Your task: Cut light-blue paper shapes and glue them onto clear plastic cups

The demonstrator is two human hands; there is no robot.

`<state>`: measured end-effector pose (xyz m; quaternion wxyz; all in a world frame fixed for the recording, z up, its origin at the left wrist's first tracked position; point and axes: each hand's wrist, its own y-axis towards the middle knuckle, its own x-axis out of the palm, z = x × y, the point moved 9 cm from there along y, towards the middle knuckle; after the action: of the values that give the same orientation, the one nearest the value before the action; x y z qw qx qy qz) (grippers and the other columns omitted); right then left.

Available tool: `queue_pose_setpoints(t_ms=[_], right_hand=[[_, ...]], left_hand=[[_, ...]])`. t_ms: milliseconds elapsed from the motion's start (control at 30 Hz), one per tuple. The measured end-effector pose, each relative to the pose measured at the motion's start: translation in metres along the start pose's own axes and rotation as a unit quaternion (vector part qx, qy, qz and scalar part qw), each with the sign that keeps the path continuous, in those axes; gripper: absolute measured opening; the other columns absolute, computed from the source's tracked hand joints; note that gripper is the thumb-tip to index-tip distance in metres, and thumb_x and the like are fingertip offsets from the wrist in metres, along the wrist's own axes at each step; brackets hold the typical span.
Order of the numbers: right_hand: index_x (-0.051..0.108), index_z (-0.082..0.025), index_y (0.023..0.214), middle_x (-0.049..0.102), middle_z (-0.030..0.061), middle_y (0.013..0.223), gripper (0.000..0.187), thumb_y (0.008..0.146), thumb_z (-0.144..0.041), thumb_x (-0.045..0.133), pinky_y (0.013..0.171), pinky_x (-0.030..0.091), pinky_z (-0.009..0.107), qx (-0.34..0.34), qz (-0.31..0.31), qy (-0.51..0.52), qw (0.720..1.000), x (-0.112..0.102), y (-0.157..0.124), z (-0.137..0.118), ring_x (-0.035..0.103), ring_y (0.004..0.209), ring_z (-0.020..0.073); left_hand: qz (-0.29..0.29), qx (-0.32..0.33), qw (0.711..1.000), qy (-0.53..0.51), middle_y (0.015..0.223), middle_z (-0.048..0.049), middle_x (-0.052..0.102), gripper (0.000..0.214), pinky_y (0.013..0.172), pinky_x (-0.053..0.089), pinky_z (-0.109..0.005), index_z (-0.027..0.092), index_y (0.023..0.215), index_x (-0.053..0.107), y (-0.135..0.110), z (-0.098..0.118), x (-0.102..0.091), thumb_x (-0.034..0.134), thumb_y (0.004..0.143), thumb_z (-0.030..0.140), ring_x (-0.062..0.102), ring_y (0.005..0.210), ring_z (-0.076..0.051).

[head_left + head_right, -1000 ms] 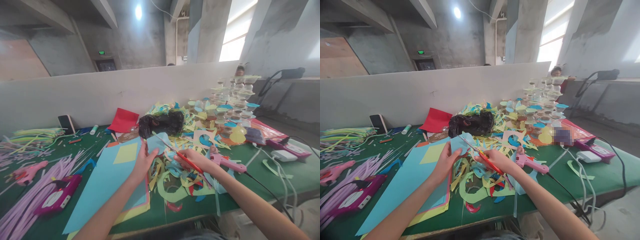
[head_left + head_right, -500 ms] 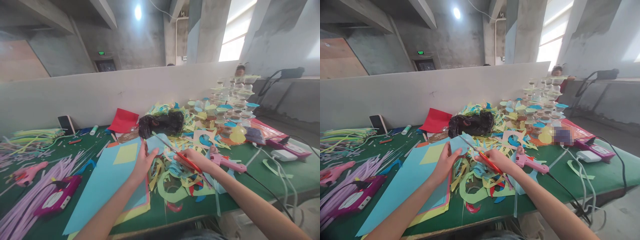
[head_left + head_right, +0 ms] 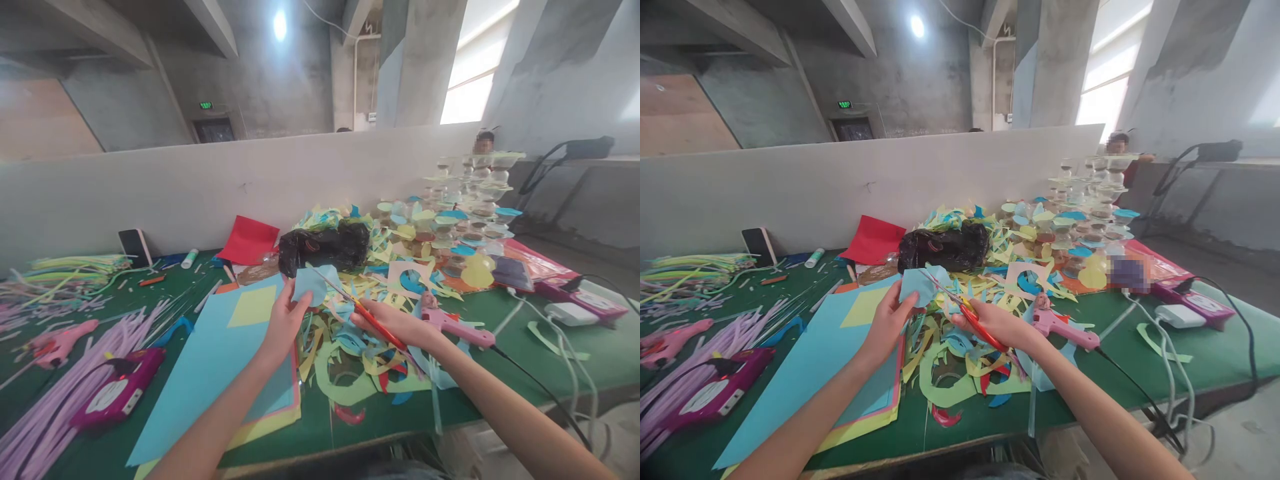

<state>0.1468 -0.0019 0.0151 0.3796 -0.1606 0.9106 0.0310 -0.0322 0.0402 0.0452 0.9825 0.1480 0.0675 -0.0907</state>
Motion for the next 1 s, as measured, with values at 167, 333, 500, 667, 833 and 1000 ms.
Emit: queue_pose_setpoints(t_ms=[167,333,500,667,833,1000], right_hand=[[0.039,-0.023,0.079,0.046,-0.0046,0.064,0.049,0.086,-0.071,0.046,0.056,0.032,0.028,0.011,0.009,0.007,1.0,-0.002,-0.001,0.0,0.043,0.056,0.0137],[0.04,-0.022,0.069,0.047,-0.0045,0.056,0.053,0.084,-0.073,0.047,0.052,0.03,0.026,0.014,0.028,0.022,0.999,-0.005,-0.001,-0.002,0.04,0.05,0.0117],[0.036,-0.022,0.056,0.047,-0.0034,0.042,0.06,0.081,-0.075,0.049,0.048,0.035,0.026,0.05,0.043,0.073,0.995,-0.003,-0.001,0.003,0.042,0.038,0.0109],[0.036,-0.022,0.056,0.042,-0.004,0.044,0.059,0.082,-0.075,0.045,0.047,0.033,0.026,0.05,0.064,0.087,0.993,-0.008,0.001,0.011,0.04,0.04,0.0108],[0.039,-0.024,0.08,0.047,-0.0048,0.063,0.049,0.083,-0.071,0.048,0.052,0.034,0.026,-0.004,0.075,0.031,0.997,-0.01,-0.002,0.001,0.041,0.057,0.0139],[0.033,-0.025,0.081,0.046,-0.0046,0.066,0.045,0.086,-0.068,0.046,0.055,0.033,0.028,0.014,0.038,0.017,0.999,-0.002,-0.003,0.001,0.042,0.06,0.0153]], left_hand=[[-0.007,-0.003,0.999,0.042,0.099,-0.0045,0.069,0.046,0.072,0.048,-0.027,0.02,0.123,0.058,-0.001,0.002,0.002,0.059,0.085,0.046,0.061,0.079,-0.018],[-0.003,0.007,0.999,0.044,0.086,-0.002,0.067,0.044,0.068,0.046,-0.025,0.021,0.122,0.059,0.0,0.002,0.0,0.058,0.086,0.046,0.059,0.077,-0.018],[-0.013,0.012,1.0,0.016,0.103,-0.0041,0.067,0.041,0.072,0.048,-0.024,0.022,0.121,0.059,0.001,0.002,0.002,0.058,0.087,0.045,0.059,0.08,-0.016],[-0.012,-0.006,1.0,-0.028,0.112,-0.0058,0.066,0.045,0.074,0.051,-0.027,0.022,0.124,0.057,0.001,-0.003,0.003,0.059,0.085,0.044,0.061,0.083,-0.017],[0.005,-0.016,1.0,-0.026,0.103,-0.0047,0.065,0.049,0.075,0.05,-0.029,0.022,0.123,0.054,0.001,-0.002,0.0,0.064,0.081,0.045,0.059,0.079,-0.016],[0.043,-0.03,0.997,0.054,0.068,0.0031,0.05,0.053,0.063,0.042,-0.027,0.019,0.126,0.052,-0.002,0.002,-0.009,0.063,0.082,0.046,0.05,0.065,-0.015]])
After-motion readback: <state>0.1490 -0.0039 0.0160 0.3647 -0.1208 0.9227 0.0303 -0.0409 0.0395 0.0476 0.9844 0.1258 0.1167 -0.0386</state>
